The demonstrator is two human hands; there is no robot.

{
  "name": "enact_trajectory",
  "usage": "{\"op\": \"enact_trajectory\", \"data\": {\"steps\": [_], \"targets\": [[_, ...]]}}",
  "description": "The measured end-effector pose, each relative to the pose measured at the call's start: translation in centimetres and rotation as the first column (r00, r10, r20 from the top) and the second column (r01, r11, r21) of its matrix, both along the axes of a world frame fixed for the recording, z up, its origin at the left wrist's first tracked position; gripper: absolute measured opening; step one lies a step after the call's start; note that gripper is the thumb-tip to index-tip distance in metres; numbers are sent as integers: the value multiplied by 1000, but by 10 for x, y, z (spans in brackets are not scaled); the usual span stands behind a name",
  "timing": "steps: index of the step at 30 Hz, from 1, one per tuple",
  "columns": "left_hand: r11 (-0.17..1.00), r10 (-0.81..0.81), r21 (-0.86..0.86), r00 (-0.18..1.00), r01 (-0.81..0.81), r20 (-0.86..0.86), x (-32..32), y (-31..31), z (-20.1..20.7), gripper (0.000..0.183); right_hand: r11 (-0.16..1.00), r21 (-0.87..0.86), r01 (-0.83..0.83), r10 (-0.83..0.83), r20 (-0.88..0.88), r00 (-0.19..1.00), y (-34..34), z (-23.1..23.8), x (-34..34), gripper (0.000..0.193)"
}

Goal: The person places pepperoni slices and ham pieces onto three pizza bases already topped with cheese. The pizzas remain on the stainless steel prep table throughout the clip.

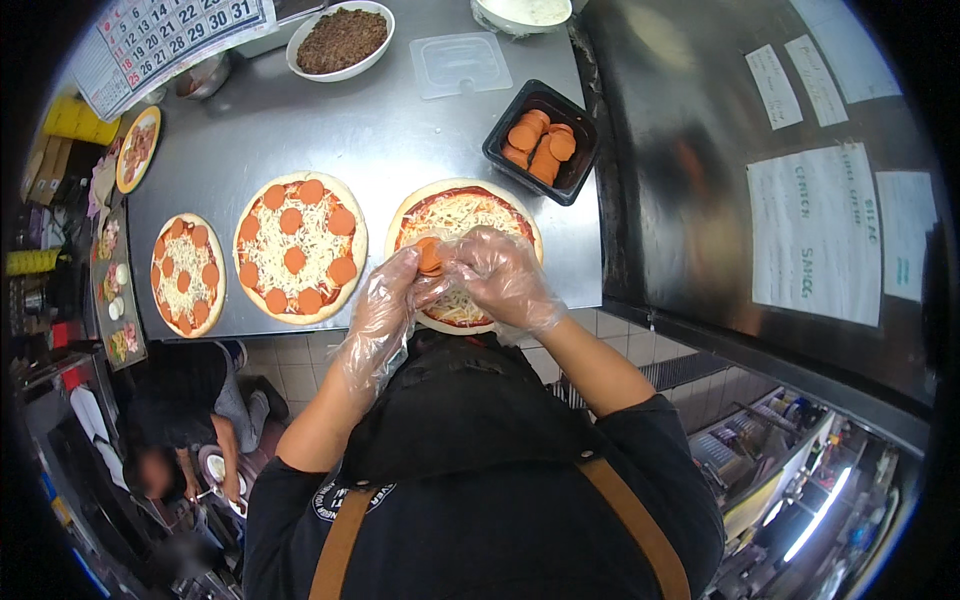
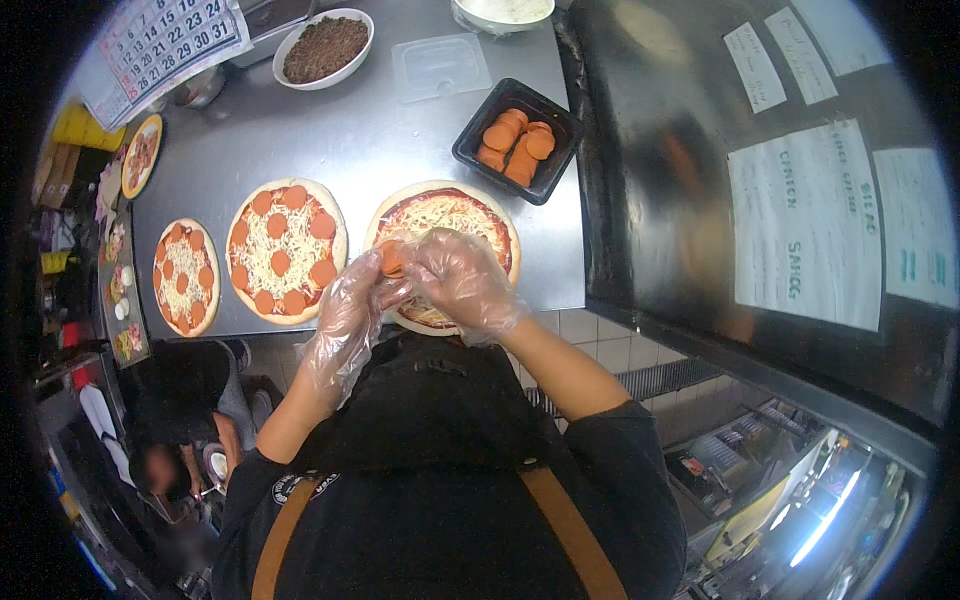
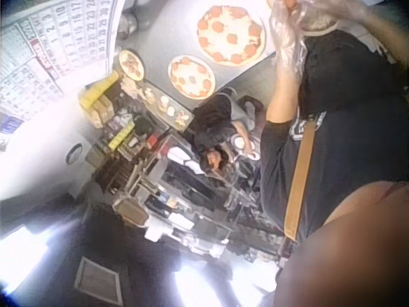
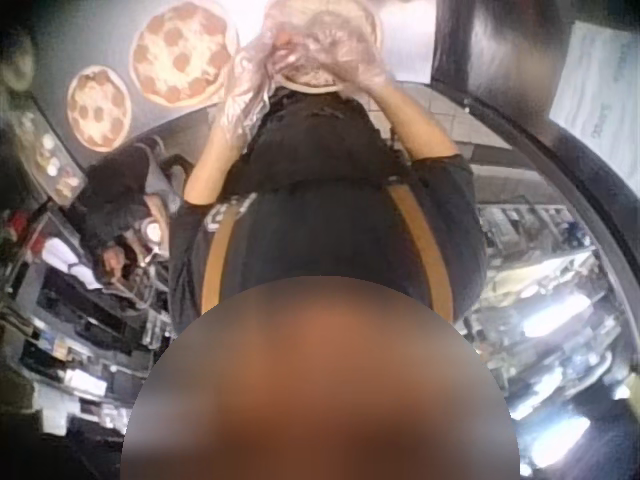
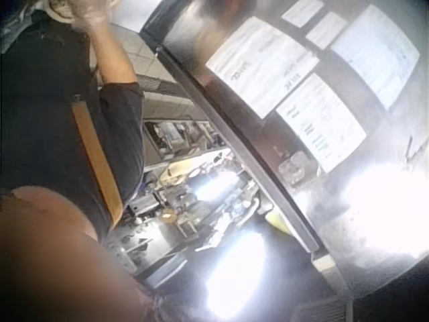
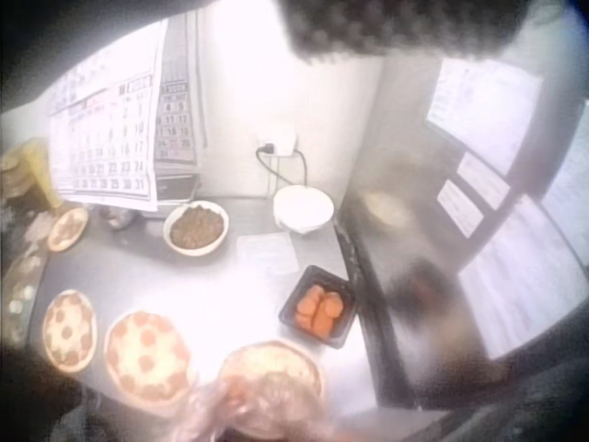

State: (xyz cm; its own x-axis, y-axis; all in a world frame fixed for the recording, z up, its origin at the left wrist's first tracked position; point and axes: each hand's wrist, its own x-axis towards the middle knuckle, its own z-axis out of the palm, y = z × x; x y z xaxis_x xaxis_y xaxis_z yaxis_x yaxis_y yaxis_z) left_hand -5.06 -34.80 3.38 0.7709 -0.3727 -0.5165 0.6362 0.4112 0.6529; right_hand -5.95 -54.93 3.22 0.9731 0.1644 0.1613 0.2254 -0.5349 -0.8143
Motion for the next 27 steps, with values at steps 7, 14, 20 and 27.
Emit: {"op": "enact_trajectory", "data": {"steps": [7,14,20,27], "targets": [[995,-66,71,997,63,36,-6,-6,-10,50,951,250,184,-81,-371,925,-9,-28,1,25],[985,31,170,999,-36,35,-11,11,-25,45,949,216,229,-143,-352,925,-7,-22,-4,23],[985,73,152,997,-77,32,-17,53,-37,49,877,-428,-218,85,-310,947,-20,-22,39,25],[990,50,129,998,-55,41,-27,64,-36,51,793,-609,-2,10,9,1000,-10,-51,83,19]]}}
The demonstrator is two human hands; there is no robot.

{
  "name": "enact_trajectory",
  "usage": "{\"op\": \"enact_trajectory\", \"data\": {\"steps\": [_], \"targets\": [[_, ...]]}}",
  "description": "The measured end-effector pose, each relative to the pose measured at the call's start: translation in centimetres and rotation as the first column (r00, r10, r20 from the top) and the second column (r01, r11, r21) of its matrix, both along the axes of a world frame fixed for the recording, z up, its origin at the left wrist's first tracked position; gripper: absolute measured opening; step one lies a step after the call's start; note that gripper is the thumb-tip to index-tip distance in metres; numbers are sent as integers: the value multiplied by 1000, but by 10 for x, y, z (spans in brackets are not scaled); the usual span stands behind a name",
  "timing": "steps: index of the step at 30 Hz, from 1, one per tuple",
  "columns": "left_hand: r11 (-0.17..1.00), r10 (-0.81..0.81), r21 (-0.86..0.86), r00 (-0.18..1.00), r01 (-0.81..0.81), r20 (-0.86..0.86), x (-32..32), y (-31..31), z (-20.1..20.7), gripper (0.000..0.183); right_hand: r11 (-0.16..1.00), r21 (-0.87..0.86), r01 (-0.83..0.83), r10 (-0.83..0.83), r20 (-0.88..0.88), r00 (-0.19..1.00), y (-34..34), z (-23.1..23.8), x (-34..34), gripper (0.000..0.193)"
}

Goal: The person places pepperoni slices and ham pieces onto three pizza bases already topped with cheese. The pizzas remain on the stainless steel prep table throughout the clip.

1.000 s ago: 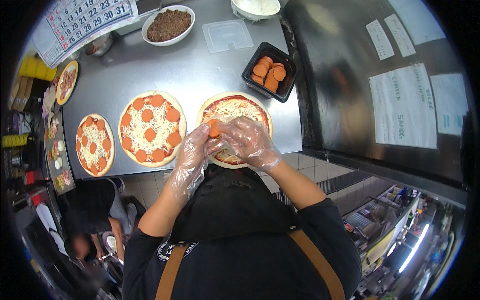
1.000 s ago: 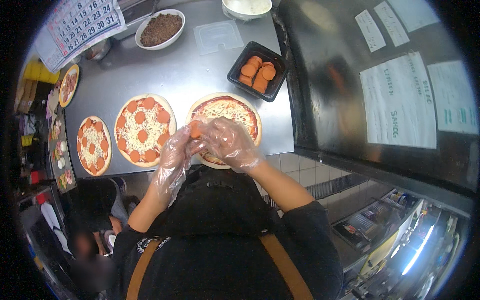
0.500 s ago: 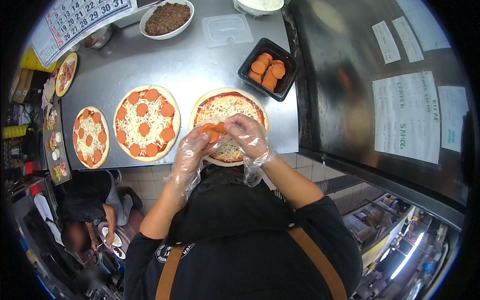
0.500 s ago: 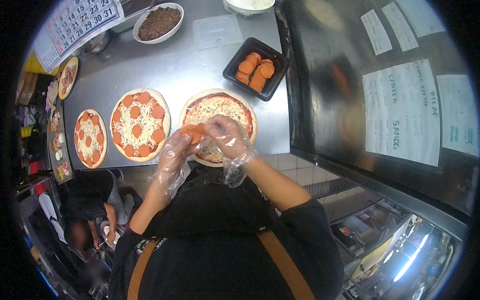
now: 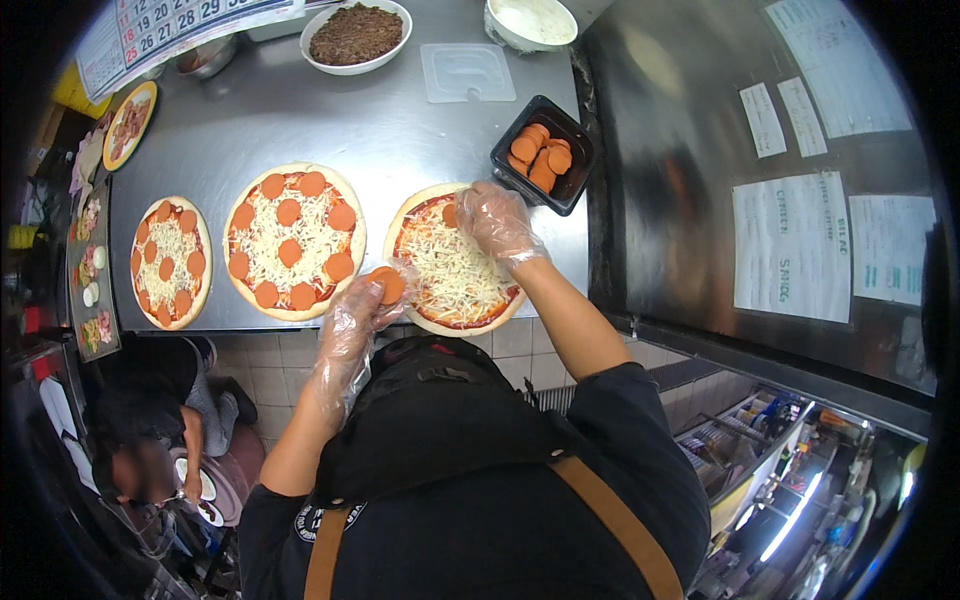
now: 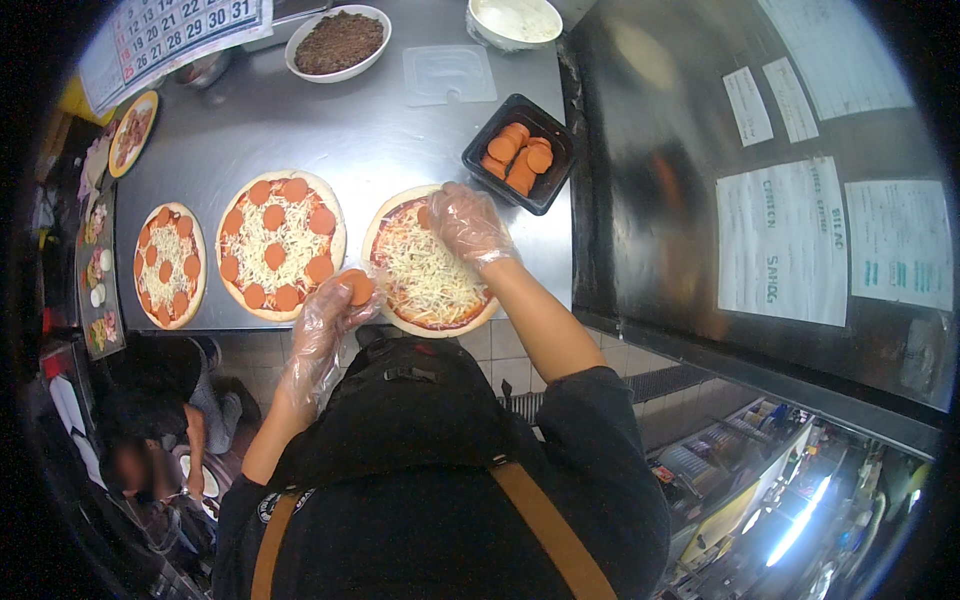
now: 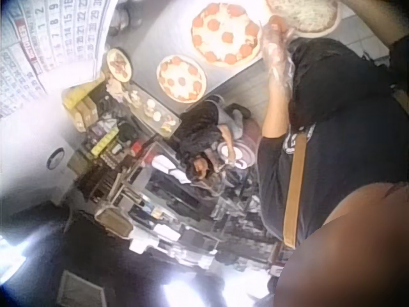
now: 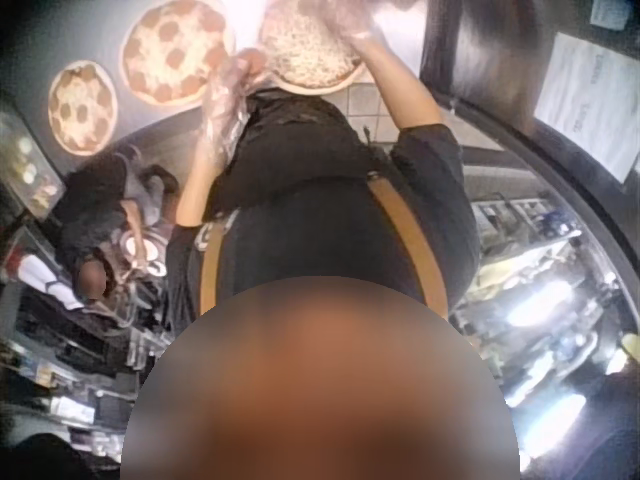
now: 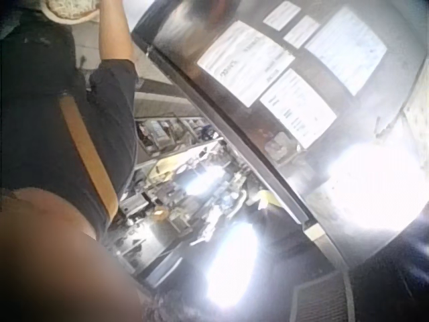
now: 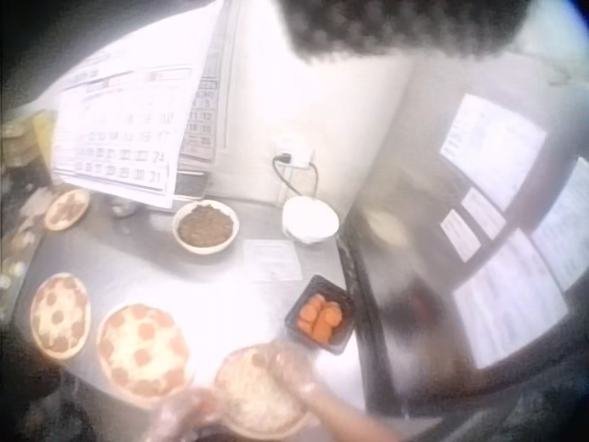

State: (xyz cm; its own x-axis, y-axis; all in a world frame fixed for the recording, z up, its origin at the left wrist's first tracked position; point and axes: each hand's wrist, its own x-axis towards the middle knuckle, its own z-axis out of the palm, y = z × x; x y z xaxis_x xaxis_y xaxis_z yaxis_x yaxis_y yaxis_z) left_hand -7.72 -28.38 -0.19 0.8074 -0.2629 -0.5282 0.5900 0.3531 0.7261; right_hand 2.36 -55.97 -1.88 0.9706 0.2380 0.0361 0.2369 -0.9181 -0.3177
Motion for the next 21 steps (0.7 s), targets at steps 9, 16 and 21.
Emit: {"op": "enact_trajectory", "data": {"steps": [9,16,21], "targets": [[960,69,-266,996,-83,-61,4,-1,14,49,987,164,-1,-43,266,963,22,12,-24,17],[966,2,-257,997,-21,-75,11,-19,5,40,889,363,-279,161,324,932,62,68,-97,39],[972,-49,-234,996,30,-75,14,-28,18,39,863,479,-160,36,257,966,53,60,-108,26]]}}
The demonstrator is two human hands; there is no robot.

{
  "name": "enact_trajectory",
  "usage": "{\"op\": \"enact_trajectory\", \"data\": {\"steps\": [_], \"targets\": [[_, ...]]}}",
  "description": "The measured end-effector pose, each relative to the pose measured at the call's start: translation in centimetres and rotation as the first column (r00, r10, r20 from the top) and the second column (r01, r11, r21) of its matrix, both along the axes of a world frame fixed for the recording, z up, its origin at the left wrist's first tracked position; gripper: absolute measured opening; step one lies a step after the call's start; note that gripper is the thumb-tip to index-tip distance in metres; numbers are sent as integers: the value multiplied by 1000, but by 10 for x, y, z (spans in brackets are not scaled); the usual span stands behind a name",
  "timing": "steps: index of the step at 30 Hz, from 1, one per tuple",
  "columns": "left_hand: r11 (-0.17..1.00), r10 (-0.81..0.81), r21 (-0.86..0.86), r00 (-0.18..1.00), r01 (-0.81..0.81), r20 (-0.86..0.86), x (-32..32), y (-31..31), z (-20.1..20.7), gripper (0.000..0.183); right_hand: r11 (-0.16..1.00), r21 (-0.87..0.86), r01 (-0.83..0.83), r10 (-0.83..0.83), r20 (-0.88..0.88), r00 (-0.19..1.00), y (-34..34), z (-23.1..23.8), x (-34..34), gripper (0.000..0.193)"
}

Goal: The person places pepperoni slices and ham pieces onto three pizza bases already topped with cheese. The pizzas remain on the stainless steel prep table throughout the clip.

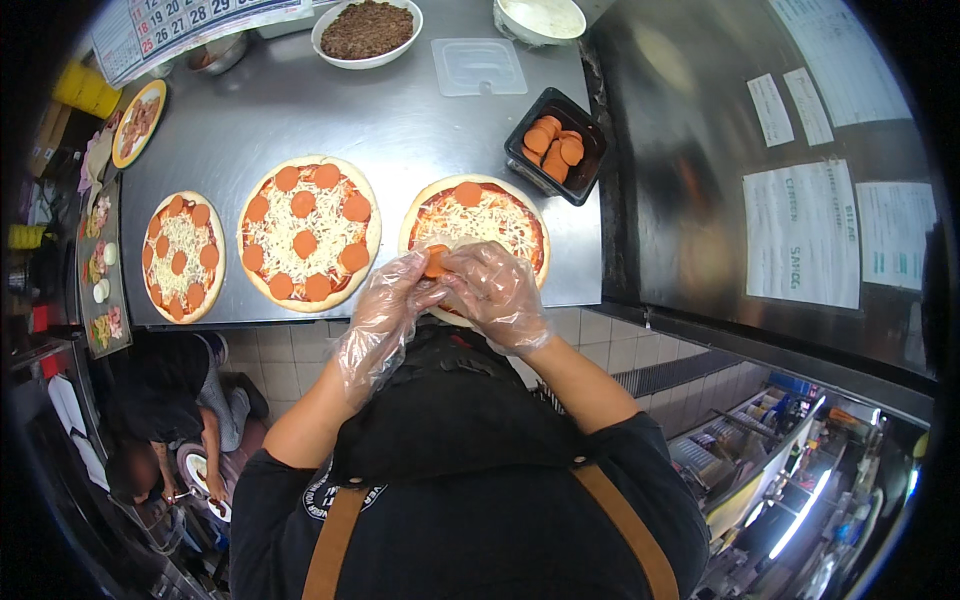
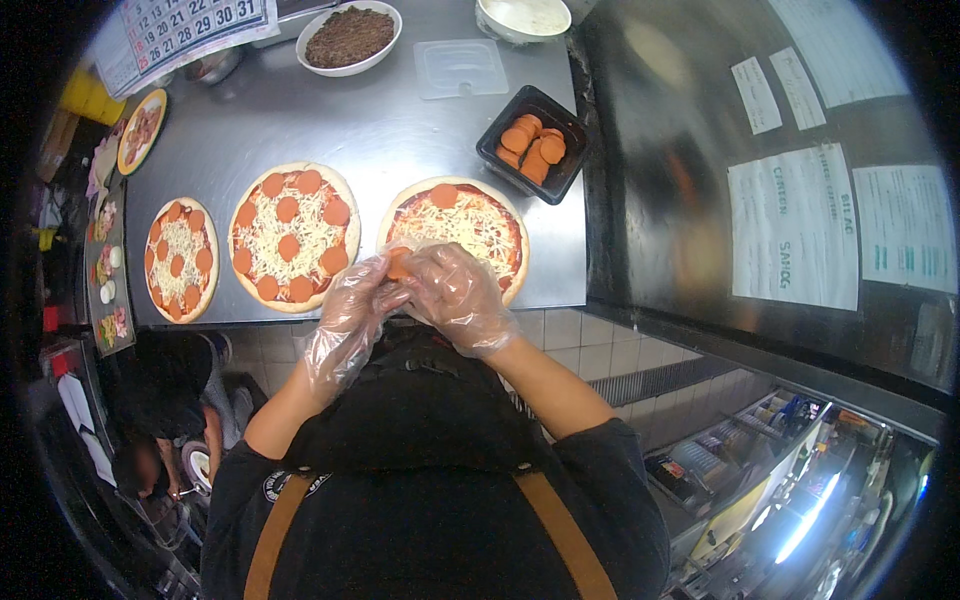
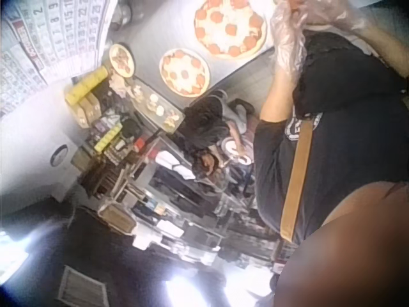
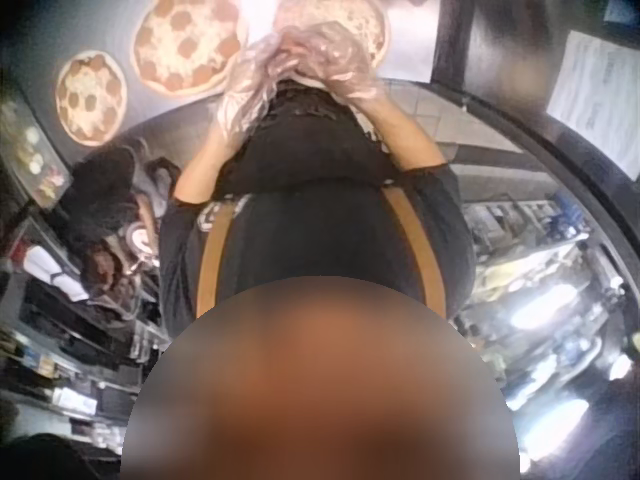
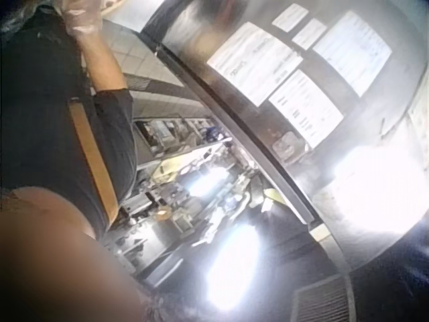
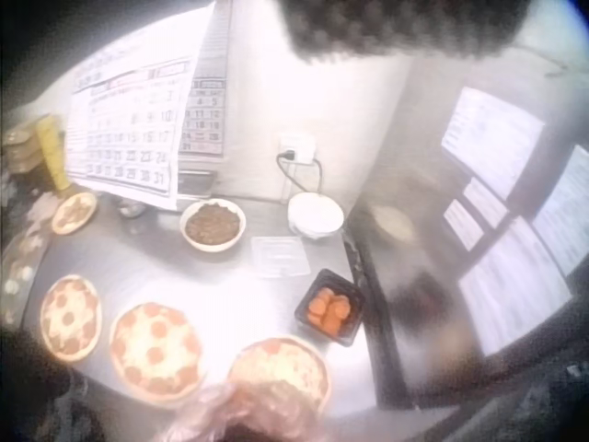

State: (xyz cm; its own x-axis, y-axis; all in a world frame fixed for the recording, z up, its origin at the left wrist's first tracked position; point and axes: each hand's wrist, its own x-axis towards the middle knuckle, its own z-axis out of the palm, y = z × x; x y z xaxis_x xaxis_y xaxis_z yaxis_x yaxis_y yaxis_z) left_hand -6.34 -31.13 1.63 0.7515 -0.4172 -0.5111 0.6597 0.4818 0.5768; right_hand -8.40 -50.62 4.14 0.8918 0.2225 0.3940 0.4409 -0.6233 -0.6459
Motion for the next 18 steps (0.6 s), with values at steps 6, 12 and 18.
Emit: {"op": "enact_trajectory", "data": {"steps": [6,12,18], "targets": [[1000,-11,1,1000,11,-23,-3,3,11,40,984,140,109,-75,-230,970,3,-2,-10,11],[998,-59,-36,998,59,-14,-10,14,-12,46,913,308,269,-113,-443,890,3,-22,-11,16],[998,3,59,1000,-3,-3,-6,6,4,40,753,486,443,-74,-606,792,1,-30,-9,18]]}}
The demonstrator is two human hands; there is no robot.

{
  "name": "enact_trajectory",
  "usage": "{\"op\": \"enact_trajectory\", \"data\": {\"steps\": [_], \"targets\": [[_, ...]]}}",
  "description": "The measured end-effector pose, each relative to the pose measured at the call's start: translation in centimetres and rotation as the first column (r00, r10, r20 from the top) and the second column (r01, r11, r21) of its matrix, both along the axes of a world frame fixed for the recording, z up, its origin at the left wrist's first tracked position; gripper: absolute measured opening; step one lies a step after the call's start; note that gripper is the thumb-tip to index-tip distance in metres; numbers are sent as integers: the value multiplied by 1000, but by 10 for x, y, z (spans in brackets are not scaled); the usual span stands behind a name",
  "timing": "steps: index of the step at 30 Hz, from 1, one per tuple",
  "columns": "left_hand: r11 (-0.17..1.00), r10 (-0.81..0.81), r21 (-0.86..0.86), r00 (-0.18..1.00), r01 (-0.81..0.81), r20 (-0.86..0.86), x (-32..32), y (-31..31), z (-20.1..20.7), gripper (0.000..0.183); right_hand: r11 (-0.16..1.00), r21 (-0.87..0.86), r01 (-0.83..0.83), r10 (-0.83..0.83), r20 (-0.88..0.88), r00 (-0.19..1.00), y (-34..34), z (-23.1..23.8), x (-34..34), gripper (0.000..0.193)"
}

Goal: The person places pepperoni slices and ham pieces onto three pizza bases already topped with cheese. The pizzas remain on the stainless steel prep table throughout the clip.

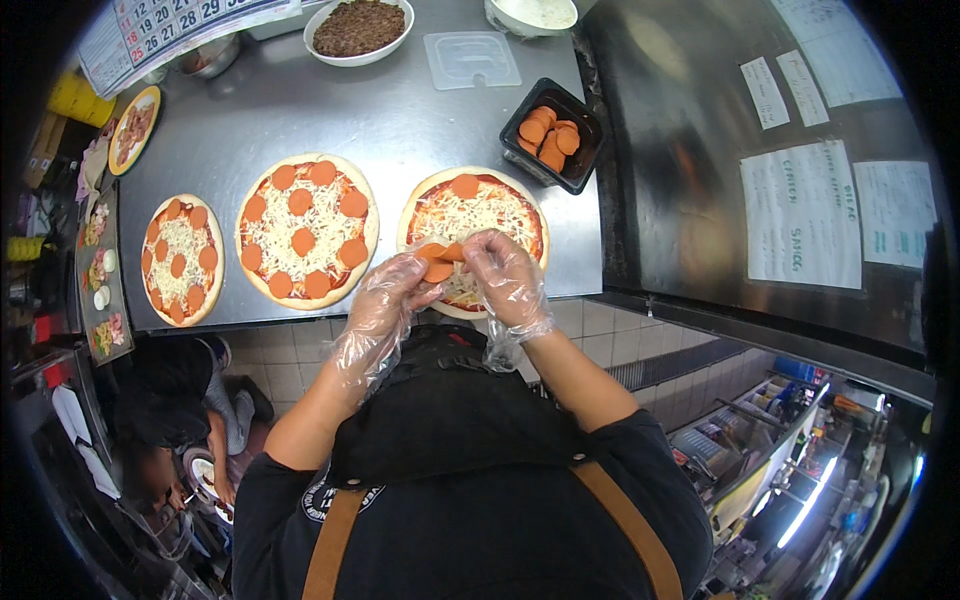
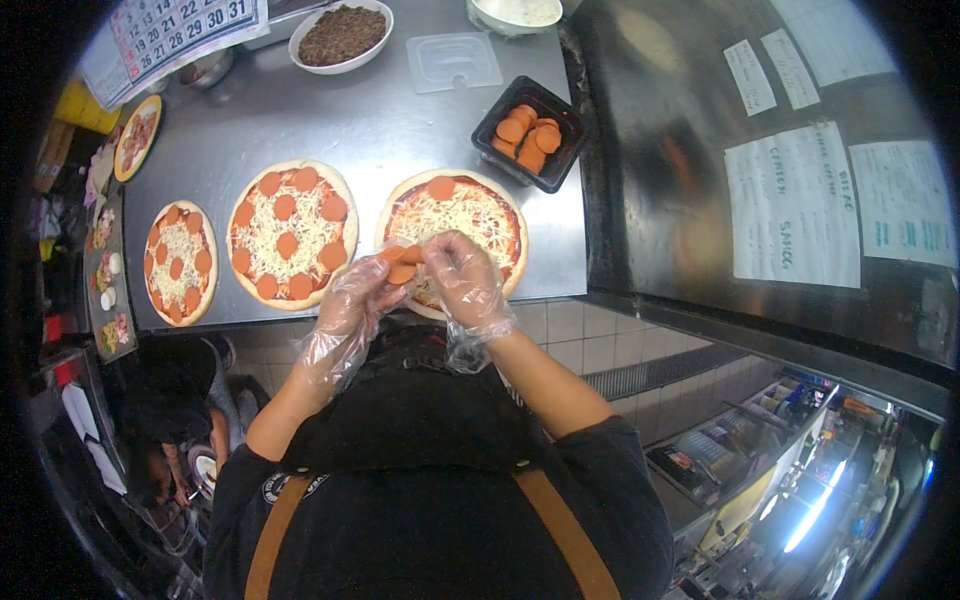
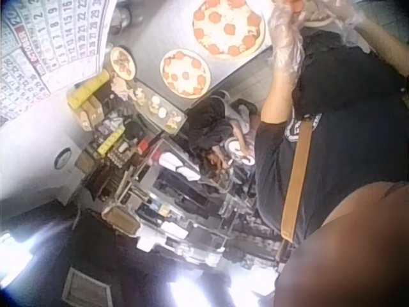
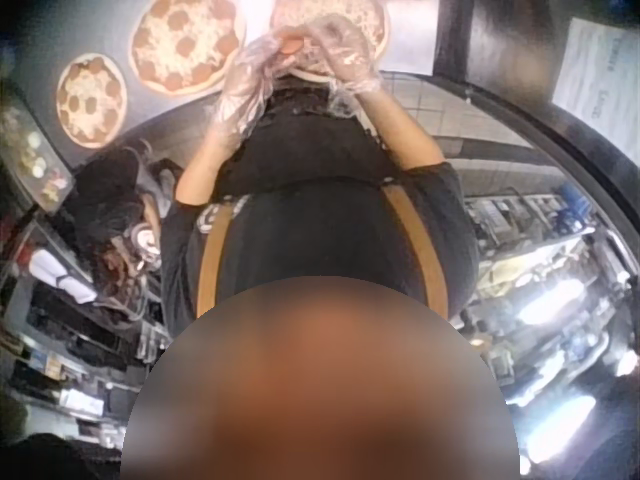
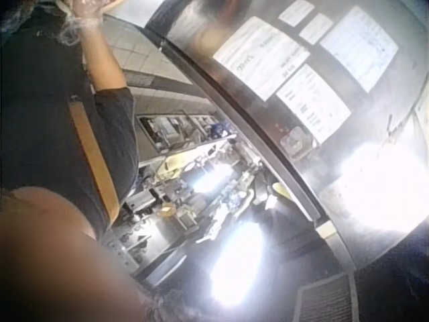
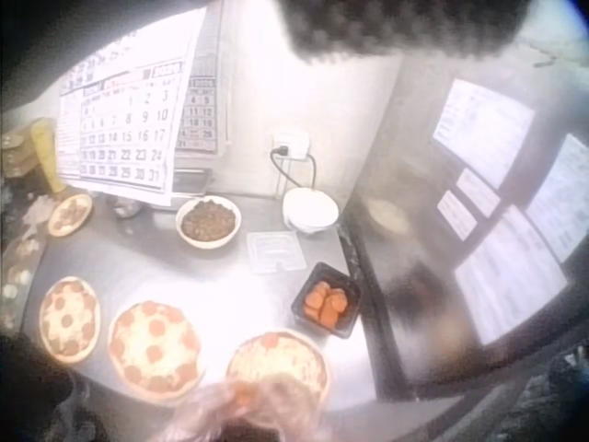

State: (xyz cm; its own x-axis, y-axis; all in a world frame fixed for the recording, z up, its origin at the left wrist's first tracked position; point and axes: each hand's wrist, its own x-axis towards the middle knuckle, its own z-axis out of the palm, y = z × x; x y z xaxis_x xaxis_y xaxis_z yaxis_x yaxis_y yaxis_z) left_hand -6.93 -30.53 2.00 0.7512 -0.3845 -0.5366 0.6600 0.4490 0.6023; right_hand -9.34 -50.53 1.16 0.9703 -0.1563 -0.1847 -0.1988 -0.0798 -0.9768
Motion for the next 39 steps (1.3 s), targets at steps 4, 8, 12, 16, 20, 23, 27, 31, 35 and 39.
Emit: {"op": "enact_trajectory", "data": {"steps": [4,8,12,16,20,23,27,31,35,39], "targets": [[993,77,88,997,-77,11,6,12,-6,35,910,-407,85,3,211,977,-29,17,9,18],[986,131,106,991,-132,20,10,33,-22,34,783,-611,-117,135,-17,991,-63,28,-7,20],[988,101,122,994,-97,-27,4,34,-25,35,815,-482,-321,169,-332,928,-62,6,-34,27],[997,10,78,1000,-8,-22,0,30,-30,38,881,-371,-293,120,-424,898,-52,-38,-52,29],[996,-55,65,998,55,0,-5,28,-19,41,685,-708,-172,27,-210,977,-39,-52,-60,25],[996,-65,55,998,66,-5,-8,30,-18,42,547,-837,-34,64,2,998,-37,-54,-63,22],[994,-105,21,994,105,-12,-7,29,-15,41,441,-895,-69,169,7,986,-37,-52,-62,20],[994,-101,49,994,102,-30,-11,21,-10,39,549,-836,17,205,154,967,-22,-16,-62,14],[994,-89,59,996,90,-27,-16,12,-18,37,657,-746,105,333,412,848,10,19,-49,26],[994,-90,60,996,89,10,-17,9,-16,32,641,-764,74,374,396,839,24,37,-39,35]]}}
